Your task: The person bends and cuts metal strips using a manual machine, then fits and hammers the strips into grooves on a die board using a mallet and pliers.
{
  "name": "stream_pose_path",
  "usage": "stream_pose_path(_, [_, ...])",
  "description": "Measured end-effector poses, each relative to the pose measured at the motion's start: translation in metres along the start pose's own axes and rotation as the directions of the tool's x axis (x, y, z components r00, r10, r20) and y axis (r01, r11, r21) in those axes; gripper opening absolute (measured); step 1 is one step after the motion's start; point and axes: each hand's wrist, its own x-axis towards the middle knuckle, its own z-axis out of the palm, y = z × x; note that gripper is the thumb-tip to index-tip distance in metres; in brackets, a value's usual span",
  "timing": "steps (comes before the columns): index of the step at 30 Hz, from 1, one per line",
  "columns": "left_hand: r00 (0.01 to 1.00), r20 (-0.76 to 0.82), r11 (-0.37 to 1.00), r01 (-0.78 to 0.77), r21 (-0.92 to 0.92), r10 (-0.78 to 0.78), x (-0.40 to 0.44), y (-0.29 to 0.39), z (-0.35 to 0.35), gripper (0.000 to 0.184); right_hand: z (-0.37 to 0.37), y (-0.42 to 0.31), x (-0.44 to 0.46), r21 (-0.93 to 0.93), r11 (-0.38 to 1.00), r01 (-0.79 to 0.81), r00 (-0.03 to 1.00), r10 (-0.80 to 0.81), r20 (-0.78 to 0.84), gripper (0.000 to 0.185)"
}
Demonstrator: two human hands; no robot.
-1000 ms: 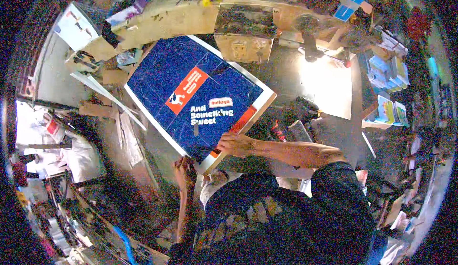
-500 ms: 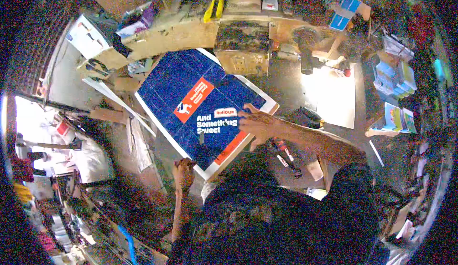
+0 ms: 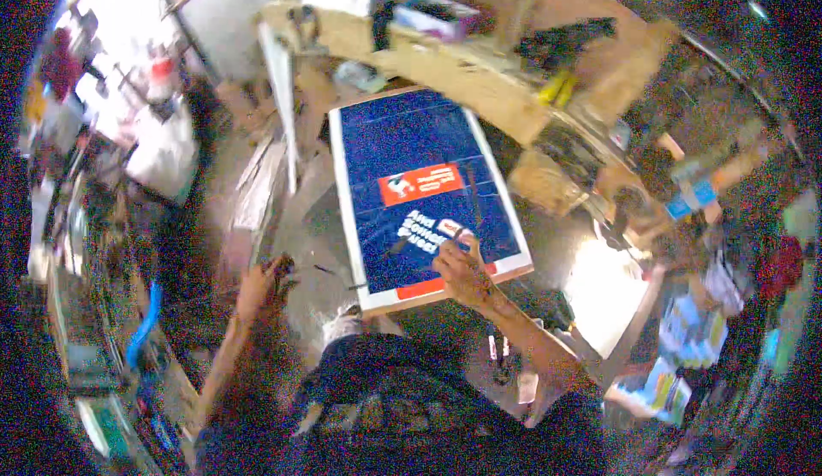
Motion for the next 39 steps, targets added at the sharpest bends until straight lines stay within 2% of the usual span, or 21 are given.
stream_pose_path(2, [0.995, -0.052, 0.996, 0.077, -0.045, -0.079, -0.027, -0.013, -0.030, 0.022, -0.001, -0.015, 0.039, 0.084, 0.992, -0.093, 0.995, 0.091, 0.035, 0.006])
stream_pose_path(5, [0.958, -0.285, 0.995, 0.036, 0.098, -0.006, -0.085, -0.053, -0.057, 0.032, 0.007, -0.031, 0.091, -0.082, 0.993, 0.086, 0.993, -0.092, -0.071, 0.008])
stream_pose_path(6, [0.926, -0.376, 0.988, 0.052, 0.148, 0.008, -0.103, -0.056, -0.066, 0.034, -0.002, -0.042, 0.114, 0.030, 0.992, 0.121, 0.986, -0.117, -0.117, 0.012])
stream_pose_path(8, [0.809, -0.587, 0.973, 0.118, 0.198, 0.021, -0.140, -0.064, -0.075, 0.039, -0.011, -0.072, 0.162, 0.016, 0.978, 0.210, 0.959, -0.203, -0.200, 0.012])
stream_pose_path(9, [0.802, -0.597, 0.963, 0.181, 0.199, -0.028, -0.158, -0.070, -0.076, 0.039, -0.005, -0.080, 0.177, -0.003, 0.972, 0.237, 0.946, -0.231, -0.227, 0.014])
stream_pose_path(12, [0.654, -0.736, 0.939, 0.336, 0.076, -0.174, -0.197, -0.102, -0.080, 0.037, -0.026, -0.141, 0.239, 0.002, 0.954, 0.301, 0.907, -0.285, -0.310, 0.037])
stream_pose_path(14, [0.480, -0.843, 0.873, 0.488, 0.027, -0.242, -0.241, -0.143, -0.085, 0.037, -0.040, -0.196, 0.275, 0.136, 0.925, 0.354, 0.887, -0.285, -0.363, 0.049])
stream_pose_path(17, [0.274, -0.942, 0.816, 0.578, 0.000, -0.194, -0.281, -0.184, -0.100, 0.022, -0.034, -0.243, 0.308, 0.242, 0.791, 0.562, 0.792, -0.429, -0.435, 0.038])
stream_pose_path(18, [0.202, -0.964, 0.802, 0.597, -0.021, -0.176, -0.302, -0.214, -0.100, 0.019, -0.030, -0.264, 0.323, 0.276, 0.745, 0.607, 0.775, -0.480, -0.410, 0.030])
stream_pose_path(21, [0.047, -0.942, 0.679, 0.705, -0.205, -0.333, -0.362, -0.294, -0.102, 0.014, -0.011, -0.351, 0.383, 0.381, 0.666, 0.641, 0.767, -0.551, -0.329, 0.027])
stream_pose_path(24, [-0.015, -0.910, 0.558, 0.786, -0.266, -0.413, -0.415, -0.365, -0.086, 0.012, 0.033, -0.437, 0.446, 0.533, 0.597, 0.600, 0.772, -0.606, -0.192, 0.022])
stream_pose_path(26, [-0.118, -0.864, 0.495, 0.778, -0.386, -0.489, -0.441, -0.389, -0.083, 0.011, 0.080, -0.492, 0.476, 0.611, 0.599, 0.517, 0.772, -0.634, -0.032, 0.018])
stream_pose_path(27, [-0.144, -0.866, 0.478, 0.785, -0.395, -0.479, -0.453, -0.406, -0.072, 0.011, 0.101, -0.510, 0.491, 0.599, 0.609, 0.520, 0.717, -0.692, 0.082, 0.035])
stream_pose_path(28, [-0.170, -0.869, 0.464, 0.789, -0.402, -0.464, -0.468, -0.429, -0.069, 0.012, 0.121, -0.537, 0.502, 0.607, 0.588, 0.535, 0.699, -0.711, 0.073, 0.035])
stream_pose_path(30, [-0.224, -0.821, 0.404, 0.783, -0.472, -0.525, -0.482, -0.451, -0.059, 0.011, 0.153, -0.566, 0.505, 0.458, 0.734, 0.501, 0.662, -0.666, 0.344, 0.055])
stream_pose_path(31, [-0.269, -0.758, 0.350, 0.762, -0.544, -0.594, -0.488, -0.462, -0.060, 0.011, 0.167, -0.578, 0.514, 0.372, 0.841, 0.394, 0.497, -0.535, 0.683, 0.075])
stream_pose_path(32, [-0.288, -0.748, 0.328, 0.764, -0.556, -0.598, -0.494, -0.471, -0.060, 0.011, 0.180, -0.586, 0.520, 0.378, 0.831, 0.409, 0.478, -0.548, 0.687, 0.075])
stream_pose_path(34, [-0.309, -0.703, 0.293, 0.747, -0.596, -0.640, -0.502, -0.483, -0.057, 0.011, 0.195, -0.600, 0.529, 0.275, 0.887, 0.372, 0.347, -0.407, 0.845, 0.080])
stream_pose_path(35, [-0.329, -0.671, 0.251, 0.748, -0.615, -0.665, -0.507, -0.489, -0.053, 0.011, 0.198, -0.603, 0.537, 0.276, 0.882, 0.382, 0.322, -0.407, 0.855, 0.080])
stream_pose_path(37, [-0.361, -0.592, 0.171, 0.735, -0.657, -0.721, -0.511, -0.492, -0.053, 0.012, 0.185, -0.614, 0.552, 0.347, 0.909, 0.230, 0.227, -0.397, 0.889, 0.086])
stream_pose_path(39, [-0.389, -0.561, 0.112, 0.743, -0.660, -0.730, -0.511, -0.489, -0.063, 0.011, 0.192, -0.618, 0.557, 0.263, 0.927, 0.266, 0.185, -0.317, 0.930, 0.086])
